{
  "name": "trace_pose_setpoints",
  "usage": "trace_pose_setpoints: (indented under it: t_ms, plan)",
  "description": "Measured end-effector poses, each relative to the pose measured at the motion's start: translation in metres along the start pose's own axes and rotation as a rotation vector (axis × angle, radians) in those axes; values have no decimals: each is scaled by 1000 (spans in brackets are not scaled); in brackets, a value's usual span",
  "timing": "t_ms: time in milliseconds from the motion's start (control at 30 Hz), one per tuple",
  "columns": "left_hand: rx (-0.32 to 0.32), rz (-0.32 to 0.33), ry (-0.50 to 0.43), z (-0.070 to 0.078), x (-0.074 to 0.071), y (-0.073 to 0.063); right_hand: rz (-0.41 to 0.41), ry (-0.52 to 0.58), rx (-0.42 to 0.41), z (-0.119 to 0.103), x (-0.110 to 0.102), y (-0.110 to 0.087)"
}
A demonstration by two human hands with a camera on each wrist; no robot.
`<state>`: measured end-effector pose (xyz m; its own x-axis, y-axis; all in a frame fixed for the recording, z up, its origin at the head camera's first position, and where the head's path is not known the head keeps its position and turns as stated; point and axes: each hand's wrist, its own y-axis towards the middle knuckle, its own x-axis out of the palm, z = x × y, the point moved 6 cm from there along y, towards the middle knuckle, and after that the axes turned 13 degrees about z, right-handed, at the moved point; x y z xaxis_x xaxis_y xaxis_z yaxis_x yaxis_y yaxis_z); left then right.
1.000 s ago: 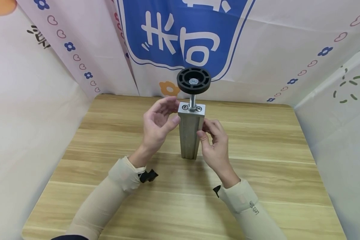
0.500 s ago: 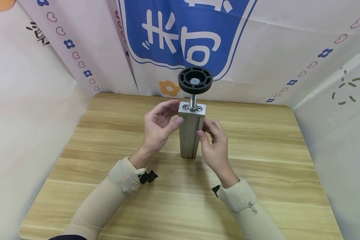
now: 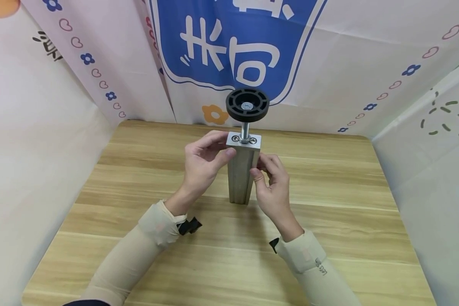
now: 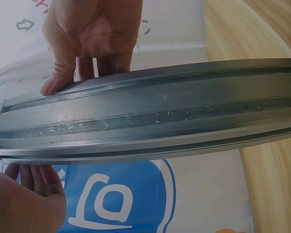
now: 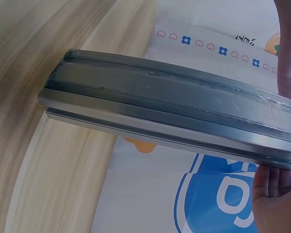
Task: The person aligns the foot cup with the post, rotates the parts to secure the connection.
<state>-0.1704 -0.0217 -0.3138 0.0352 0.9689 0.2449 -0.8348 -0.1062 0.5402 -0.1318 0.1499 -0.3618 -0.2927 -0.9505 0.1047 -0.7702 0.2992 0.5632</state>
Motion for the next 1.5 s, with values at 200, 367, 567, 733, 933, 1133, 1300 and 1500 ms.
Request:
trace_pose_setpoints:
  t_ms: [200, 367, 567, 733, 933, 1133, 1300, 1500]
  plan:
    - [9, -4, 22, 1, 1, 2, -4, 3, -2, -1, 0, 0]
    - [4, -4, 10, 0, 2, -1, -2, 6, -5, 5, -1, -7]
    - [6, 10, 2, -1, 2, -5, 18, 31, 21, 18, -4, -21]
    - [7, 21, -2, -1, 2, -5, 35, 12, 55, 26, -5, -30]
    - [7, 27, 5, 0, 3, -6, 82, 45, 91, 34, -4, -35]
    - [15, 38, 1, -1, 4, -5, 118, 114, 93, 38, -2, -37]
    - [18, 44, 10, 0, 4, -4, 119, 113, 86, 40, 1, -36]
    - [22, 38, 37, 3, 4, -3, 137, 104, 74, 40, 2, -34]
